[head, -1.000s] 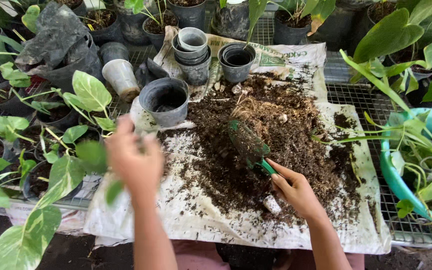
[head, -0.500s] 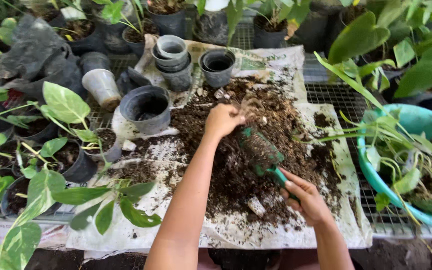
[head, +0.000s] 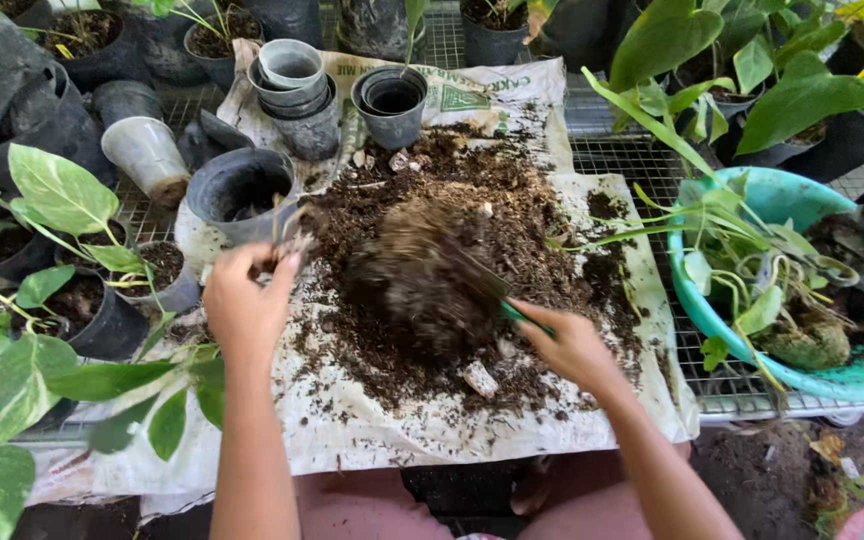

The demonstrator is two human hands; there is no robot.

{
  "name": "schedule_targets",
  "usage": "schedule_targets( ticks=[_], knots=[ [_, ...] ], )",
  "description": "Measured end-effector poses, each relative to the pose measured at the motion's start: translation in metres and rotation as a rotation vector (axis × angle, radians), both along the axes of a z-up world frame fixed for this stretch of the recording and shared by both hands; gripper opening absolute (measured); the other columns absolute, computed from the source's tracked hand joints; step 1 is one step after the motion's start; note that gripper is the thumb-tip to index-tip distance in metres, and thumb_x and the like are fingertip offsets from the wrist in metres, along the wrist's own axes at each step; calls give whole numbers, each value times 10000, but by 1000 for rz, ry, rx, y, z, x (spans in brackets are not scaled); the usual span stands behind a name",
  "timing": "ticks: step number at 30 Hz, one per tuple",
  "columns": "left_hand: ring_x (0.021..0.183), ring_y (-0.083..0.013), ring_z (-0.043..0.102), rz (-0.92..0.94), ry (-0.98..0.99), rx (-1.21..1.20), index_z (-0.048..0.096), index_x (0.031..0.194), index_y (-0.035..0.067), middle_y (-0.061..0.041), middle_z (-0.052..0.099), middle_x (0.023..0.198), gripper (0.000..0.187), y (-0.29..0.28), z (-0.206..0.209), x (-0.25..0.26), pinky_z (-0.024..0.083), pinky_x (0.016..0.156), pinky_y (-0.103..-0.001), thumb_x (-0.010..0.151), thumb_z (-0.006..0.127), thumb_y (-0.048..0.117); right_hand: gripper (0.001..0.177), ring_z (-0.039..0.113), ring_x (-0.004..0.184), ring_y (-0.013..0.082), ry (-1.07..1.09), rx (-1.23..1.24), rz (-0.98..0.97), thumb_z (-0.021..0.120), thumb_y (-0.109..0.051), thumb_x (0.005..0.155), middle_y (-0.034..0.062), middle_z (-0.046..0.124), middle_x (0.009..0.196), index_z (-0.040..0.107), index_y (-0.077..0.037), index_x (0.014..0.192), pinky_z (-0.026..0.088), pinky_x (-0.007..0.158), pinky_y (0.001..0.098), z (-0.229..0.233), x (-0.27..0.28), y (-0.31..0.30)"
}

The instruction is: The person pots a plant by hand and using a trowel, handling the plant, soil, and a plastic pot on a work surface among other plants.

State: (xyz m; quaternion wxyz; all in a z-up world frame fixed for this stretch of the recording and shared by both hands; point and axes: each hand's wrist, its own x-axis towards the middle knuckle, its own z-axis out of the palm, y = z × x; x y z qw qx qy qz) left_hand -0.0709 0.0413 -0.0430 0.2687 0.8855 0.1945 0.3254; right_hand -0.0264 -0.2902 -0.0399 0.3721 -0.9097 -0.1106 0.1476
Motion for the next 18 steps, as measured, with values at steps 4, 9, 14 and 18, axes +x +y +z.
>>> schedule_targets(
  ticks=[4,9,14,18],
  knots=[
    [886,-332,602,130,190,52,691,913,122,-82,625,884,250,11,-68,2,489,772,-456,746,760,294,361,598,962,412,-90,-22,131,537,-257,869,108,669,1078,603,-251,1225,462,824,507,-35,28,31],
    [1004,-299,555,305,538,120,700,873,184,-43,613,957,226,9,-135,16,466,847,-468,703,743,326,379,652,828,386,-104,-76,162,511,-238,880,116,695,982,573,-282,1251,506,756,496,-28,-4,13],
    [1242,-403,326,205,79,89,541,1206,107,-152,430,1289,489,-64,-78,-1,275,979,-576,750,713,147,419,644,653,343,-104,-221,164,417,-265,927,127,687,789,448,-301,1344,521,627,474,-50,-16,-20],
    [1240,-484,336,-212,33,50,498,1314,98,-239,419,1311,476,-107,-63,-8,318,967,-597,870,637,202,420,631,764,426,-239,-343,197,371,-312,947,192,628,845,366,-307,1367,504,695,535,-77,3,11]
  ],
)
